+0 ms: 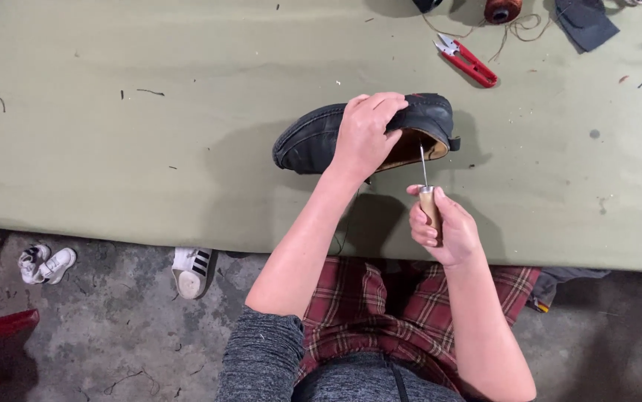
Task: Hand-sewing a leather shoe using a stitching awl and thread at a workbench
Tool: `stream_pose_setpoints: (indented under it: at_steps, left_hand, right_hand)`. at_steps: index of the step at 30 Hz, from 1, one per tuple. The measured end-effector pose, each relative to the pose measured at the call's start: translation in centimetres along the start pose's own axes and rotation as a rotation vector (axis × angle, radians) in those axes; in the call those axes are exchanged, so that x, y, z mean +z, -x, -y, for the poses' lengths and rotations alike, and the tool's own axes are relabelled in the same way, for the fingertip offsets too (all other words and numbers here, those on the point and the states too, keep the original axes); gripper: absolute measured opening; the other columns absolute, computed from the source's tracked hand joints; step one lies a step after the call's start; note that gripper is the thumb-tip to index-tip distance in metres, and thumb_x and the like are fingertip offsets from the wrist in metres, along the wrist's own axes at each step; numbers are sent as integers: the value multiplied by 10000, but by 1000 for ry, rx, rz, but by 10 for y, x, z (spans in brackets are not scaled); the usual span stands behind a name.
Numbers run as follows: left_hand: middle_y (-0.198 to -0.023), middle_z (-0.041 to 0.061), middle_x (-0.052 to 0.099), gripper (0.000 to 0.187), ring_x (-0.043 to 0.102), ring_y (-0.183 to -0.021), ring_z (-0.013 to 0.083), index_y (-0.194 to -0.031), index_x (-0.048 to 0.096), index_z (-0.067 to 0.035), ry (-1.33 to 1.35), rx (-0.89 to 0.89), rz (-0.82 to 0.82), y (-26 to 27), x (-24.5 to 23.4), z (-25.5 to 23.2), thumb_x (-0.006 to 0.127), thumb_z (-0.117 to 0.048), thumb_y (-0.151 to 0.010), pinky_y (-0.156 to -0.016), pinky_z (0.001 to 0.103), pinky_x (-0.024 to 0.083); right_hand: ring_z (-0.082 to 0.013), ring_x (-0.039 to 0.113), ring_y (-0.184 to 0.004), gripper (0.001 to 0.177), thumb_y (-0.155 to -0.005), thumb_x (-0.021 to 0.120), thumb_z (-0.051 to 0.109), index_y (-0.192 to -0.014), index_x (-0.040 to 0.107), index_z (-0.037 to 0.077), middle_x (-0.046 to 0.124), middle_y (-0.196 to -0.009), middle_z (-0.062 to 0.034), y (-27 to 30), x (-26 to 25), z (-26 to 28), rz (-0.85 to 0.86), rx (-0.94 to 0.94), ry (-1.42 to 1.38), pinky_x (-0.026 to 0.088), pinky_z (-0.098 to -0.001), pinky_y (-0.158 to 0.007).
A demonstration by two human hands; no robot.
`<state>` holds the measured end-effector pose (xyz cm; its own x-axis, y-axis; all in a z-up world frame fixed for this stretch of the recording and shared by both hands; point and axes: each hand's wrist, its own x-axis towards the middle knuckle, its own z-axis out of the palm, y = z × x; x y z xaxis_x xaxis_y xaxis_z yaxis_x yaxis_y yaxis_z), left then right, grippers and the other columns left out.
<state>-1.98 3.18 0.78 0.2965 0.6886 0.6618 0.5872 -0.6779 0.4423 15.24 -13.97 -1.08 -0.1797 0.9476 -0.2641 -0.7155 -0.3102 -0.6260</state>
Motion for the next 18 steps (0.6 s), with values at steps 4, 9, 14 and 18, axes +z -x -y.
stream_pose_setpoints:
  at_steps: [4, 9, 14, 18]
  left_hand:
    - [-1157, -72, 691, 499, 687, -1139, 135, -1191, 673, -226, 104, -31, 129, -5, -10, 2, 818, -82, -736, -1044, 362, 486]
    - [-1107, -28, 733, 402, 734, -1062, 219, -1129, 737, -211, 252, -77, 242, -17, -21, 11, 776, -40, -768, -976, 376, 540]
    - [-1165, 16, 755, 381, 718, -1108, 303, -1146, 758, -197, 388, -177, 368, -32, -41, 5, 769, -105, -777, -974, 444, 572]
    - [-1193, 28, 752, 404, 712, -1135, 319, -1201, 744, -217, 432, -225, 371, -35, -46, 2, 742, -101, -814, -998, 452, 567]
  right_hand:
    - [-114, 463, -534, 381, -1109, 465, 246, -1323, 598, -40, 545, -761, -157, 3, 23, 1, -138, -78, 187, 400, -197, -411]
    - [-151, 604, -678, 308, -1041, 637, 37, -1315, 582, -92, 650, -884, -190, 10, 41, 4, -374, -398, 886, 516, -237, -506]
    - [-288, 606, -1076, 366, -951, 829, 117, -1250, 624, 70, 542, -1102, -67, 3, 18, 0, -532, -786, 1544, 613, -390, -822]
    - [-270, 598, -1048, 338, -984, 816, 160, -1244, 631, 47, 603, -1071, -64, -2, 18, 21, -470, -883, 1601, 601, -363, -803]
